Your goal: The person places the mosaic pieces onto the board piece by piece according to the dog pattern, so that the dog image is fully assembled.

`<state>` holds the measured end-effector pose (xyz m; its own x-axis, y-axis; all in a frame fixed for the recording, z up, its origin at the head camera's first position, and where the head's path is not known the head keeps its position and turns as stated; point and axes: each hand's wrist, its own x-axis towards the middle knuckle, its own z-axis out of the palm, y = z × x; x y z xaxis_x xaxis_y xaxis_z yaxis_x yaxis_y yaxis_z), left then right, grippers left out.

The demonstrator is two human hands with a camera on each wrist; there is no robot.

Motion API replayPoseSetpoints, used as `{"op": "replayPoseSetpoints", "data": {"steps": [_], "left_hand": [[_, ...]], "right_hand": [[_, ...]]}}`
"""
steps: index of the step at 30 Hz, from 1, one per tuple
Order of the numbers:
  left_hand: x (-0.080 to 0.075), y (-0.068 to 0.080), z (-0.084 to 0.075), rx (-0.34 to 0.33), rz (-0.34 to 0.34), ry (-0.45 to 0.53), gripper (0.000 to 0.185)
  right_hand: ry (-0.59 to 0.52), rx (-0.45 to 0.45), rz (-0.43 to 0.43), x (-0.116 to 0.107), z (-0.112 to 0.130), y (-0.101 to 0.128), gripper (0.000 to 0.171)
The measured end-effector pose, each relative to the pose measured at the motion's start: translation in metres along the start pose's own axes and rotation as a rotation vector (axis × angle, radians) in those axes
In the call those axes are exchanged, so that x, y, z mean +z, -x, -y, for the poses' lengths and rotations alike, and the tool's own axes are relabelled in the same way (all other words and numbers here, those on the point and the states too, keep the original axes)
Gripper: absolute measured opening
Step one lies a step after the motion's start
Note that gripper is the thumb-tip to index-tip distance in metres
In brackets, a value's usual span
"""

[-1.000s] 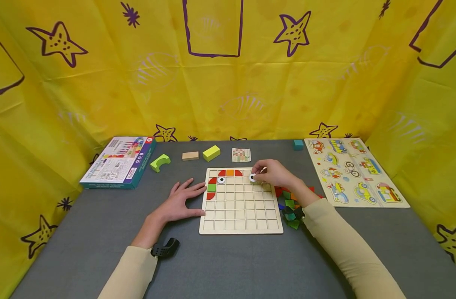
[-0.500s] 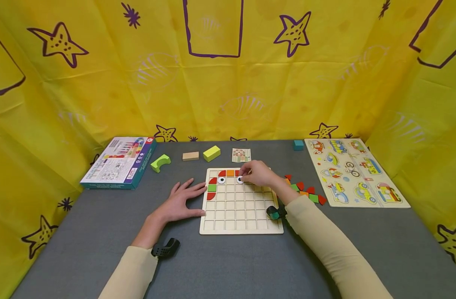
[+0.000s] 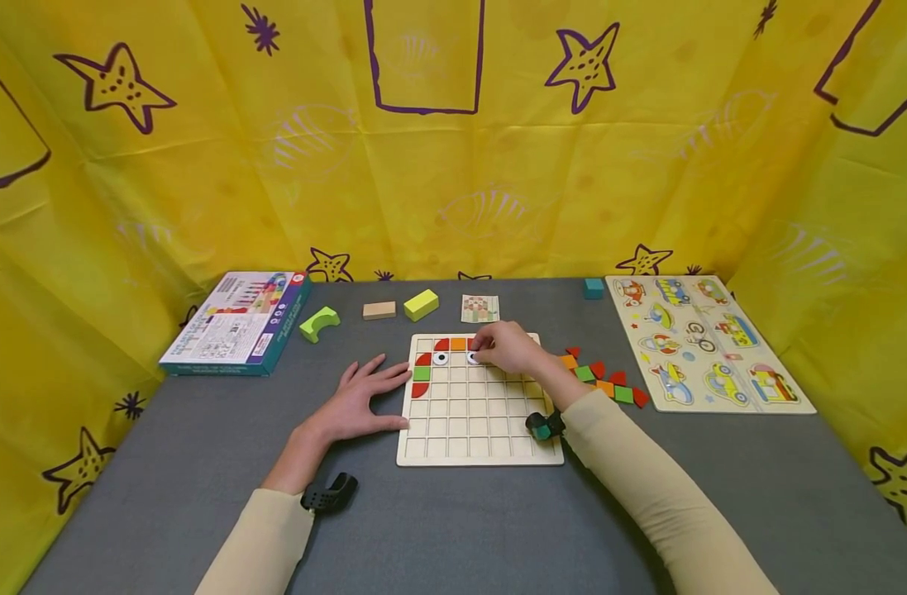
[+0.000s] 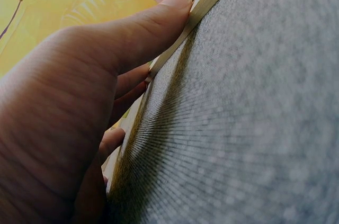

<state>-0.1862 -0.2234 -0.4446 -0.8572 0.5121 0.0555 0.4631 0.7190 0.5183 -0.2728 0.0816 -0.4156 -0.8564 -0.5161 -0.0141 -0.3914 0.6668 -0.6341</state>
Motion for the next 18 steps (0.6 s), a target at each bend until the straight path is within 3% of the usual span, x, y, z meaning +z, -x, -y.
{"op": "replayPoseSetpoints", "data": {"steps": [9, 18], "left_hand": [[0.0, 0.0, -0.001, 0.0, -0.003, -0.002, 0.085], [0.0, 0.0, 0.0, 0.009, -0.004, -0.007, 0.085]], "right_hand": [[-0.095, 0.019, -0.015, -0.019, -0.015, 0.018, 0.015], [-0.088, 0.052, -0.084, -0.05, -0.042, 0.045, 0.018]]}}
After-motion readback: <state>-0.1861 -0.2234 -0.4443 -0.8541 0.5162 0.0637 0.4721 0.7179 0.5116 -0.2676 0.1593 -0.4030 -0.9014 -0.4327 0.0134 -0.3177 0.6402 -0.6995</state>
